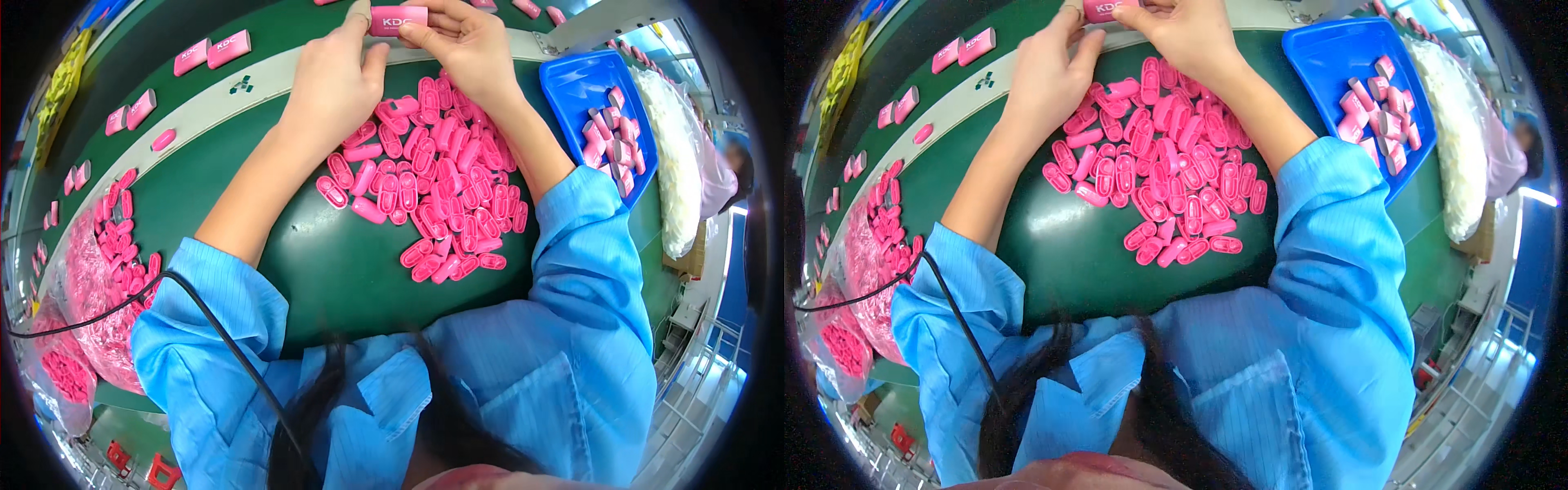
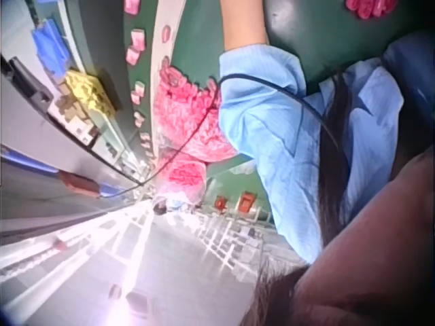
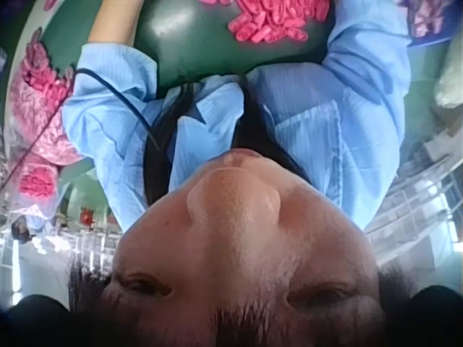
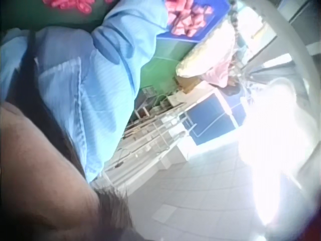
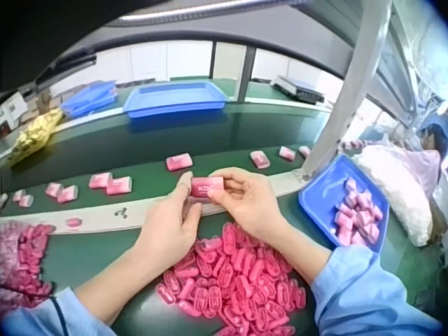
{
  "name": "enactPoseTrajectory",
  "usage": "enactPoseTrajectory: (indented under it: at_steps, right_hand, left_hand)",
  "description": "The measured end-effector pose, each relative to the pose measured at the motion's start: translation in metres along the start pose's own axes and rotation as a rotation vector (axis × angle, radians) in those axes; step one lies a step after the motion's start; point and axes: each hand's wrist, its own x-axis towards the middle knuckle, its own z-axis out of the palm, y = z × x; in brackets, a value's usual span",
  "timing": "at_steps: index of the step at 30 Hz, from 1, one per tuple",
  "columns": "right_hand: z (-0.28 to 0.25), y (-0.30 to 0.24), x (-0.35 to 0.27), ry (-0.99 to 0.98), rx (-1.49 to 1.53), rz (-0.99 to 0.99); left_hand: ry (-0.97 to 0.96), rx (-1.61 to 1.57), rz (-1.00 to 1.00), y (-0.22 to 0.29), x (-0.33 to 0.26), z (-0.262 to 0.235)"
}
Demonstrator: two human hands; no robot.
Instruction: The person repeatedly picks up pink plastic components from a pile on a green table and inserts them into pink rectangular cases labeled 'KDC'. The person handles the items one at a time, placing the filled cases into a blue tray to the right.
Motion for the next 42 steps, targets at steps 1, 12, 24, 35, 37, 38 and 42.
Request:
enactPoseTrajectory:
  at_steps: [1, 12, 24, 35, 37, 38, 42]
  right_hand:
    - [-0.001, 0.002, 0.006, 0.005, -0.07, 0.003]
    - [-0.026, 0.023, 0.081, 0.211, -0.794, 0.036]
    - [-0.068, -0.012, 0.072, 0.122, -1.151, 0.252]
    - [-0.07, -0.01, 0.02, 0.217, -1.046, -0.261]
    - [-0.066, -0.014, 0.014, 0.244, -1.108, -0.399]
    - [-0.062, -0.017, 0.013, 0.209, -0.845, -0.233]
    - [-0.044, -0.022, 0.015, 0.045, -0.16, 0.199]
  left_hand:
    - [0.144, 0.131, 0.145, -0.011, 0.004, 0.006]
    - [-0.298, 0.085, 0.368, 0.01, -0.006, -0.021]
    - [-0.102, 0.254, 0.285, -0.003, 0.004, -0.013]
    - [-0.405, 0.267, 0.565, -0.01, 0.021, -0.018]
    - [-0.372, 0.322, 0.499, -0.003, 0.016, -0.017]
    - [-0.362, 0.337, 0.509, -0.003, 0.016, -0.017]
    - [-0.387, 0.382, 0.475, 0.003, 0.01, -0.016]
